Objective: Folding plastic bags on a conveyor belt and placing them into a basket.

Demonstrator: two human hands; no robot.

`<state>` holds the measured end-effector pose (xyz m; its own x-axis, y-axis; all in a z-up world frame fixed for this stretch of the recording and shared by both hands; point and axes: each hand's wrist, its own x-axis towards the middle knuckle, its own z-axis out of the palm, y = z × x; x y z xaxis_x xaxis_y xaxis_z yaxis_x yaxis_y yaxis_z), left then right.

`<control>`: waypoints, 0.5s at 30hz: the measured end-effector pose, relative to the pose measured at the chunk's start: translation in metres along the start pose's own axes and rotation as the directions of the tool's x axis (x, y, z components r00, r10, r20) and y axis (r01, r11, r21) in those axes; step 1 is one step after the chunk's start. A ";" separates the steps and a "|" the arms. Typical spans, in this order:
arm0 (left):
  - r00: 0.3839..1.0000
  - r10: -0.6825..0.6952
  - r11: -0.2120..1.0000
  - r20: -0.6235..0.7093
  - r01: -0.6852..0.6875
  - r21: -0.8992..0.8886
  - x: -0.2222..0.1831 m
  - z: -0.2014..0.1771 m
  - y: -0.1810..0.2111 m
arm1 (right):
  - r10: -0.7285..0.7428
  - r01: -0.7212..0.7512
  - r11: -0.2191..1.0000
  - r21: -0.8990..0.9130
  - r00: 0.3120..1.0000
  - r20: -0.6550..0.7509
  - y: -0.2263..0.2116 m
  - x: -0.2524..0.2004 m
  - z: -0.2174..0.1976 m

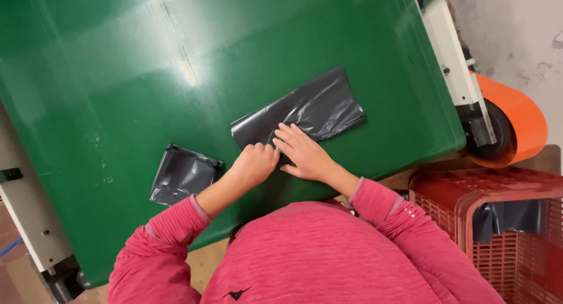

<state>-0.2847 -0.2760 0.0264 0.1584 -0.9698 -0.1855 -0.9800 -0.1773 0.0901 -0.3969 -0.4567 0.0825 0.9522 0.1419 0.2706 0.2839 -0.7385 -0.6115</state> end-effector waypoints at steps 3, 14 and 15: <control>0.983 0.159 0.908 0.093 -0.109 -0.405 0.023 -0.031 -0.011 | 0.018 -0.018 0.997 0.077 1.000 0.005 0.008 -0.028 0.015; 0.906 -0.404 0.417 0.126 0.305 -0.856 0.122 -0.055 -0.052 | 0.936 -0.107 -0.168 0.980 0.293 0.192 0.046 -0.049 0.010; 0.864 -0.501 0.591 -0.049 0.300 -0.749 0.122 -0.060 -0.039 | 0.918 0.057 -0.223 0.973 0.349 0.190 0.046 -0.044 0.007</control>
<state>-0.2201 -0.3976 0.0586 0.6336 -0.7574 -0.1577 -0.4417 -0.5215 0.7300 -0.4251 -0.4925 0.0367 0.6143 -0.5032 -0.6077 0.1010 0.8140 -0.5720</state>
